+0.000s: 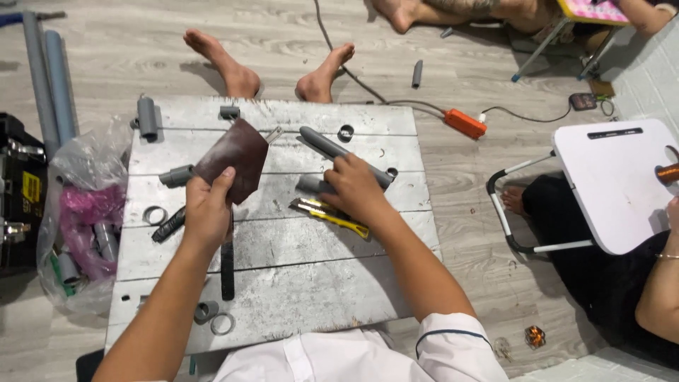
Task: Sanding the ends of PVC pipes and fitting them into connectors on a floor-level workbench.
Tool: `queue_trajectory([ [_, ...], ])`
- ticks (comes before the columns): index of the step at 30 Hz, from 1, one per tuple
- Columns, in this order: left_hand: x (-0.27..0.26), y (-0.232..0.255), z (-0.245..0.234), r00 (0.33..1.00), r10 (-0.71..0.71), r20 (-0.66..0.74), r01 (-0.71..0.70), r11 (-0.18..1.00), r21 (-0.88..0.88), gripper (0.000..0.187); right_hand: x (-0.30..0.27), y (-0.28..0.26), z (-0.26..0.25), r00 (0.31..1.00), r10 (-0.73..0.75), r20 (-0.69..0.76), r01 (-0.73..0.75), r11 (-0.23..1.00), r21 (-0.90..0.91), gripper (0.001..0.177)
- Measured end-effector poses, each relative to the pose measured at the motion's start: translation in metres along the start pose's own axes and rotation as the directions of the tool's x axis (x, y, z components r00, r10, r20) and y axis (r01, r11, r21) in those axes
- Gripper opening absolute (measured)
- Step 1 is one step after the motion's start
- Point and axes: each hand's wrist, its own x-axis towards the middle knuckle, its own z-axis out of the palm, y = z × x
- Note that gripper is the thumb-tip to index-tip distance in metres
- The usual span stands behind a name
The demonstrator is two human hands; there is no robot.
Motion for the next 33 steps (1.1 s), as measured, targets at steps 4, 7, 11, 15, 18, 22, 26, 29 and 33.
queue_trajectory([
  [4, -0.001, -0.053, -0.024, 0.997, -0.016, -0.079, 0.016, 1.0, -0.01, 0.04, 0.001, -0.032, -0.019, 0.996, 0.022, -0.084, -0.006, 0.983, 0.184, 0.034],
  [7, -0.008, -0.016, -0.002, 0.997, -0.026, 0.07, 0.006, 0.962, 0.274, 0.057, -0.001, -0.055, -0.003, 0.967, 0.04, -0.253, 0.035, 0.957, 0.286, 0.028],
  [11, -0.018, 0.012, 0.022, 0.983, 0.055, 0.174, -0.132, 0.872, 0.471, 0.069, 0.002, -0.077, 0.005, 0.966, 0.034, -0.256, -0.014, 0.997, 0.081, 0.035],
  [15, -0.019, 0.005, 0.021, 0.993, 0.097, 0.066, -0.116, 0.876, 0.468, 0.068, 0.005, -0.095, -0.003, 0.946, 0.042, -0.32, -0.013, 0.996, 0.093, 0.033],
  [18, -0.021, 0.001, 0.025, 0.996, 0.071, 0.048, -0.085, 0.9, 0.427, 0.068, 0.011, -0.071, -0.006, 0.923, 0.125, -0.363, -0.08, 0.987, 0.138, 0.036],
  [22, -0.026, -0.003, 0.025, 0.999, 0.05, 0.02, -0.054, 0.912, 0.406, 0.066, 0.005, -0.092, -0.01, 0.957, 0.073, -0.281, -0.03, 0.987, 0.155, 0.034],
  [26, -0.024, 0.002, 0.029, 1.0, 0.018, 0.001, -0.016, 0.88, 0.475, 0.065, 0.01, -0.087, -0.011, 0.921, 0.146, -0.361, -0.071, 0.974, 0.213, 0.031],
  [29, -0.028, -0.003, 0.03, 0.999, -0.012, -0.038, 0.029, 0.868, 0.497, 0.063, 0.009, -0.078, -0.004, 0.92, 0.104, -0.379, -0.012, 0.971, 0.237, 0.025],
  [33, -0.03, -0.008, 0.029, 0.995, -0.06, -0.082, 0.094, 0.846, 0.524, 0.069, 0.007, -0.087, -0.009, 0.907, 0.176, -0.383, -0.047, 0.946, 0.322, 0.019],
])
